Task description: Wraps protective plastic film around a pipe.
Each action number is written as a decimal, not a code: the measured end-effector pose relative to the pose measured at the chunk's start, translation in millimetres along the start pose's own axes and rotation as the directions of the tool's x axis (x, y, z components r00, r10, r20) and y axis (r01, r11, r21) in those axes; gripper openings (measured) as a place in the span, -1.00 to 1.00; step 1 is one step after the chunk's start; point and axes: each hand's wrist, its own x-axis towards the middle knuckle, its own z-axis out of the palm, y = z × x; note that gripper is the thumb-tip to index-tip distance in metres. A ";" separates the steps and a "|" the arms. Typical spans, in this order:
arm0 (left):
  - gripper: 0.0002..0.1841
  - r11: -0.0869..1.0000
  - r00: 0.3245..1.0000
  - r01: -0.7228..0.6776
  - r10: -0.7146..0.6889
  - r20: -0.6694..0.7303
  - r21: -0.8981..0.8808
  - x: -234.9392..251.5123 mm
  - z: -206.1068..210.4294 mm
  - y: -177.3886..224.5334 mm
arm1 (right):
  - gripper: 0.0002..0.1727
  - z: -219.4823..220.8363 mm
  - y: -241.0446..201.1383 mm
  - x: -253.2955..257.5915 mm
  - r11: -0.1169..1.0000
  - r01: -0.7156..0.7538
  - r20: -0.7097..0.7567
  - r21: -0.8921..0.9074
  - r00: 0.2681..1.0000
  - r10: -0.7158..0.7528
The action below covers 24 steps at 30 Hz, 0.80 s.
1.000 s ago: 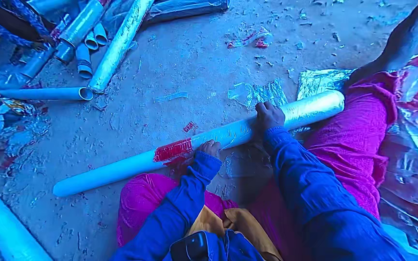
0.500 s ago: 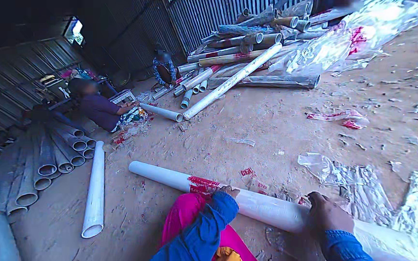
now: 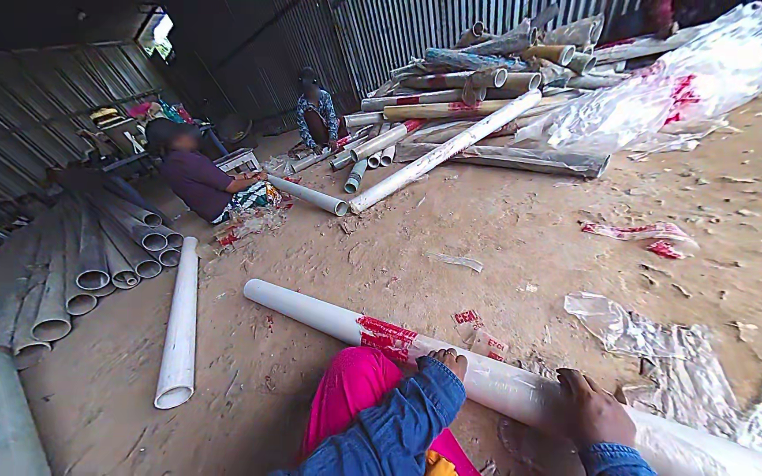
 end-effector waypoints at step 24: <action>-0.35 0.984 0.985 -0.060 0.031 -0.172 -0.170 -8.8 28.3 36.5 | -0.86 15.7 33.7 26.5 0.965 0.256 -0.205 -0.064 0.943 -0.264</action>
